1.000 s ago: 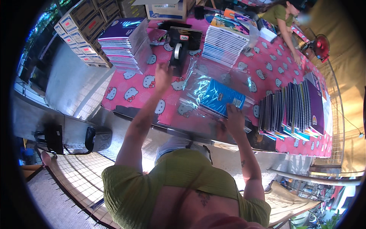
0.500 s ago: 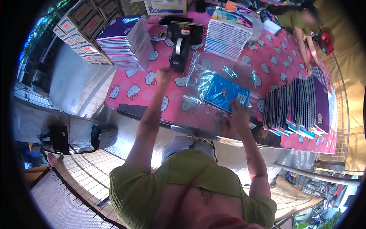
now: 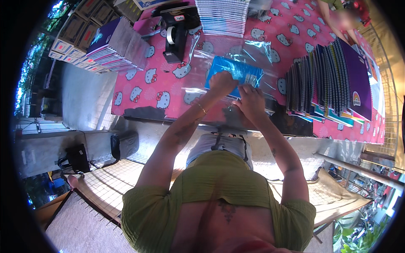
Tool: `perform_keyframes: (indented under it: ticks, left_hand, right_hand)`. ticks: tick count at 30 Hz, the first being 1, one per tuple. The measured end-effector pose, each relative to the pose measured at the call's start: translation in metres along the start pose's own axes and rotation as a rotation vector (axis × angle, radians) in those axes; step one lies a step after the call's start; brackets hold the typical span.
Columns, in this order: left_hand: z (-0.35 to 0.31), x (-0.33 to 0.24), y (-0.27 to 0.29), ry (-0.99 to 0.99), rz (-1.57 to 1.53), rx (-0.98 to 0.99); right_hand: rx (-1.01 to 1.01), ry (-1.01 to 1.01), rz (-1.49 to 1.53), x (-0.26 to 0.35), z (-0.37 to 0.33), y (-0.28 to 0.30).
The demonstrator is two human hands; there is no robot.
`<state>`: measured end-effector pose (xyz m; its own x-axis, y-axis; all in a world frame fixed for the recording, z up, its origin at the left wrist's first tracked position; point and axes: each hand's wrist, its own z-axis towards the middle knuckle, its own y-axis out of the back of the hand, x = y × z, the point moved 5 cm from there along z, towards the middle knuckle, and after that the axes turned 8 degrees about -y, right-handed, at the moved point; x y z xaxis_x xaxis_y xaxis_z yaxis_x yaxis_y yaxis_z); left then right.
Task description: The person places notebooks into plastic bags, seals the bags using a tape dispenser, and organizes the stacks on a table.
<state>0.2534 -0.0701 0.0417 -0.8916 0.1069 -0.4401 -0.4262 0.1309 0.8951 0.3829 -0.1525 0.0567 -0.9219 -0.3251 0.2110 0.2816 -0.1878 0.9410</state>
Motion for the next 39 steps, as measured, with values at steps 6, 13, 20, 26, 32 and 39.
perform_keyframes:
  ticks: [6,13,20,26,32,39]
  left_hand:
    - [-0.007,-0.006,0.013,-0.067,0.124,0.215]
    - [-0.047,0.011,0.015,-0.196,0.125,0.059]
    - [-0.102,-0.033,0.003,-0.823,0.226,-0.378]
    - [-0.073,0.041,0.093,-0.530,-0.406,-0.490]
    - [-0.044,0.124,0.050,-0.252,-0.713,-0.463]
    - [-0.027,0.167,0.237,-0.245,0.159,-1.000]
  right_hand:
    - [-0.079,-0.002,0.036,-0.008,0.000,0.011]
    - [-0.053,-0.013,0.007,-0.021,0.018,0.004]
    - [0.252,-0.196,0.267,-0.096,0.120,-0.036]
    - [0.744,-0.399,0.921,-0.114,0.152,0.045]
    - [0.588,-0.185,1.126,-0.078,0.093,0.020]
    - [-0.197,0.097,0.657,0.015,0.095,0.150]
